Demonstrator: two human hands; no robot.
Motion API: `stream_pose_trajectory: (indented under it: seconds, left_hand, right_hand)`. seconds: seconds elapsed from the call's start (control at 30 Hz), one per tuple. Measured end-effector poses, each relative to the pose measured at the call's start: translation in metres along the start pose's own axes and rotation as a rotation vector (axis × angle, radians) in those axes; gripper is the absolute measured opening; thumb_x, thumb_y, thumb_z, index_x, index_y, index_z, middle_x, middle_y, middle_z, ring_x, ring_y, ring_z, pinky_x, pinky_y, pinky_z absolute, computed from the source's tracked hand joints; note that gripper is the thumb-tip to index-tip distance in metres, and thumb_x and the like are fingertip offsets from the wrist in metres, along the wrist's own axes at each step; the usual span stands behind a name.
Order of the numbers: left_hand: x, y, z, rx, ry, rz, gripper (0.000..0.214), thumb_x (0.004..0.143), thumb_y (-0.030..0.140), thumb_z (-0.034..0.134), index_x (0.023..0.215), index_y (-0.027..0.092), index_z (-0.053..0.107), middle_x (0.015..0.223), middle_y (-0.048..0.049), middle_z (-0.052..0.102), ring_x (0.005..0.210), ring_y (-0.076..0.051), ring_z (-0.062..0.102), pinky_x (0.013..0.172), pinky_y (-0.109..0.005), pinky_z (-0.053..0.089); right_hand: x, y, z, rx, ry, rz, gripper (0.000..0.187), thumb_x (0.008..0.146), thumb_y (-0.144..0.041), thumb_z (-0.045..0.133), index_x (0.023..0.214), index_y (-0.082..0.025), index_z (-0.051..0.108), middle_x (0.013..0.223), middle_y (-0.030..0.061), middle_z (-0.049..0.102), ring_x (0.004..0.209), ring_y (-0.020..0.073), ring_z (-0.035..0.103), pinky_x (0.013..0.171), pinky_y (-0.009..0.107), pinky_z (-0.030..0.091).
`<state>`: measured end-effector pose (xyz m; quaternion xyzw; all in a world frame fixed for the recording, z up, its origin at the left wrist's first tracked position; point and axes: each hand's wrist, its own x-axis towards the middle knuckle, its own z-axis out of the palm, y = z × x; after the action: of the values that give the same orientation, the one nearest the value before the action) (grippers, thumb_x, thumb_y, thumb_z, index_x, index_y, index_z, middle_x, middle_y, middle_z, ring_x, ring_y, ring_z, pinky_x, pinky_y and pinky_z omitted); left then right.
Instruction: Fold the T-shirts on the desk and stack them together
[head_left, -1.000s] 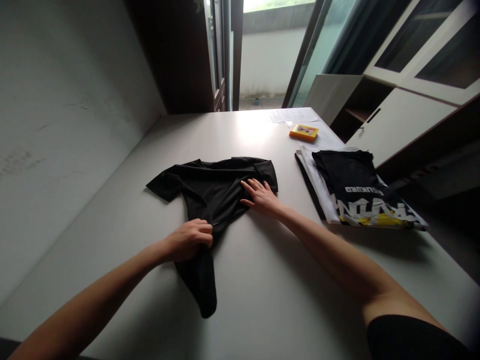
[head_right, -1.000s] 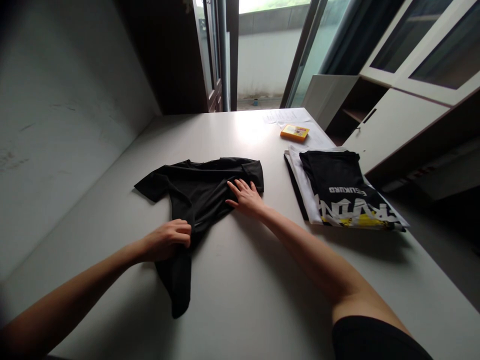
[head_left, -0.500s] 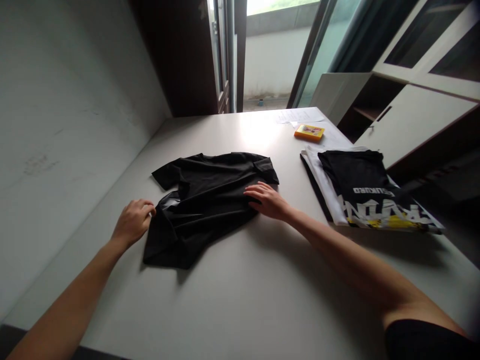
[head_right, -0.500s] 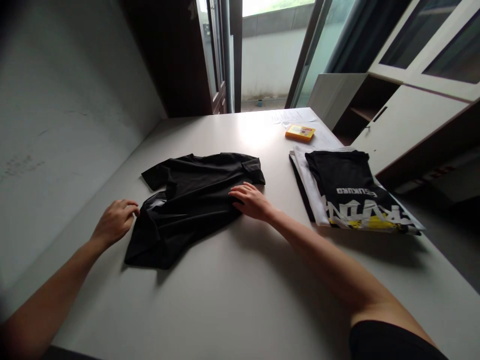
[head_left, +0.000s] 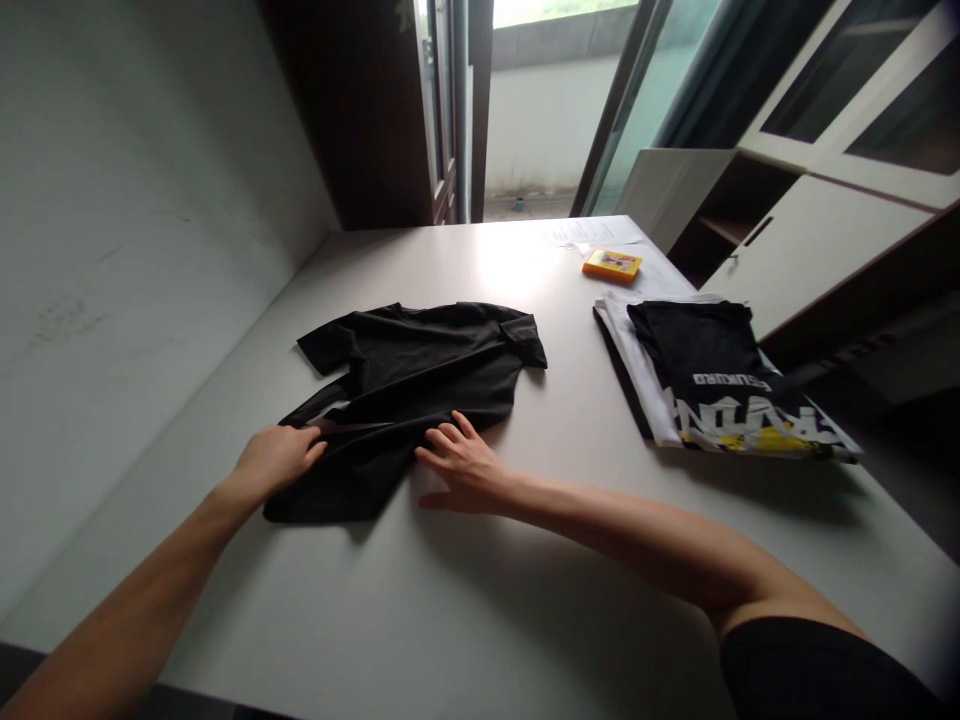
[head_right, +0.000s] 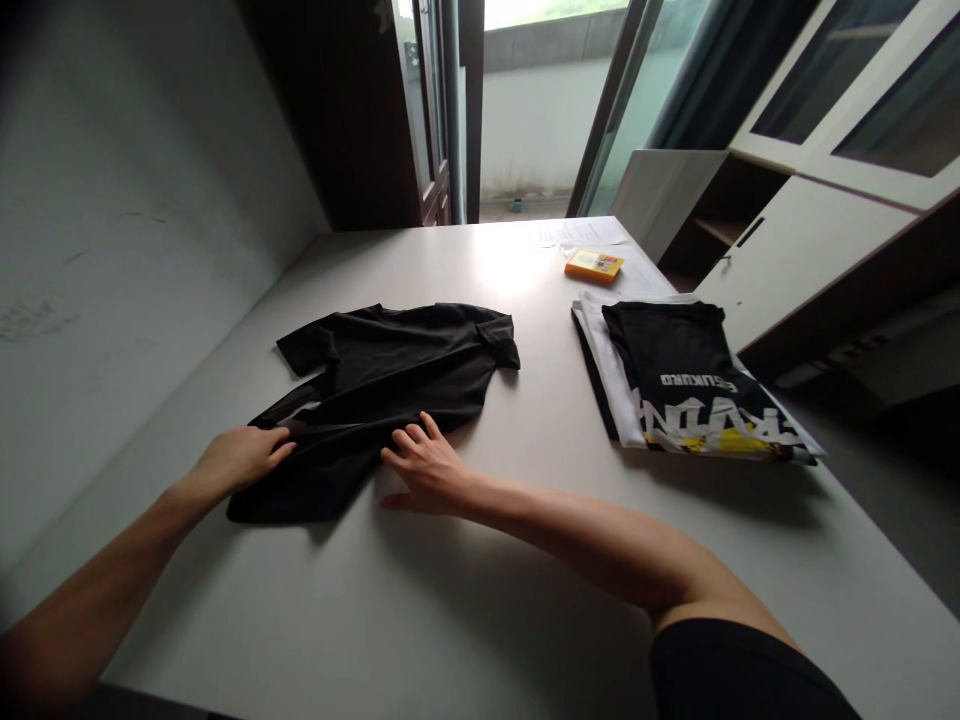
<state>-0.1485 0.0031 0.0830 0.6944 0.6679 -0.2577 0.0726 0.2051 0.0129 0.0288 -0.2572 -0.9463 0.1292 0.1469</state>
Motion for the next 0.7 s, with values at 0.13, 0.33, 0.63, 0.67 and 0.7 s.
stream_pose_trajectory:
  seconds: [0.13,0.33,0.63,0.67,0.7]
  left_hand:
    - [0.000,-0.007,0.001,0.017,-0.013,-0.124,0.044,0.101,0.049,0.040,0.115,0.020,0.069,0.108,-0.0172,0.073,0.097,-0.036,0.071,0.080,-0.041,0.052]
    - [0.002,-0.009,0.014,0.042,0.102,-0.117,0.053,0.102,0.054,0.039,0.133,0.016,0.061,0.125,-0.0194,0.064,0.104,-0.035,0.069,0.094,-0.044,0.048]
    - [-0.030,0.014,0.017,0.047,0.172,0.088,0.039,0.099,0.029,0.043,0.129,0.016,0.064,0.110,-0.0155,0.070,0.108,-0.033,0.065,0.103,-0.044,0.042]
    - [-0.038,0.017,0.010,0.007,0.101,0.112,0.038,0.099,0.029,0.043,0.128,0.017,0.064,0.103,-0.0139,0.072,0.103,-0.032,0.066,0.099,-0.043,0.044]
    - [-0.047,0.019,0.003,-0.051,0.015,0.124,0.037,0.099,0.032,0.044,0.127,0.019,0.064,0.097,-0.0122,0.073,0.099,-0.032,0.068,0.093,-0.042,0.046]
  right_hand:
    - [0.015,-0.003,0.012,-0.086,0.030,0.062,0.019,0.098,-0.038,0.063,0.113,-0.026,0.069,0.111,0.0097,0.060,0.105,0.0268,0.052,0.120,0.059,0.023]
    - [0.009,0.008,0.008,0.113,0.039,0.002,0.015,0.104,-0.020,0.050,0.096,-0.020,0.063,0.100,0.0079,0.062,0.099,0.0220,0.052,0.107,0.042,0.038]
    - [-0.067,0.040,-0.079,1.006,-0.290,0.118,0.030,0.104,-0.045,0.053,0.097,-0.016,0.060,0.089,0.0031,0.061,0.079,0.0140,0.053,0.072,0.026,0.043]
    - [-0.073,0.042,-0.086,1.040,-0.368,0.076,0.033,0.103,-0.047,0.057,0.096,-0.016,0.062,0.090,0.0040,0.062,0.081,0.0142,0.054,0.073,0.026,0.043]
    - [-0.079,0.043,-0.091,1.062,-0.463,0.025,0.035,0.100,-0.049,0.061,0.095,-0.015,0.064,0.092,0.0049,0.064,0.083,0.0147,0.057,0.073,0.026,0.044]
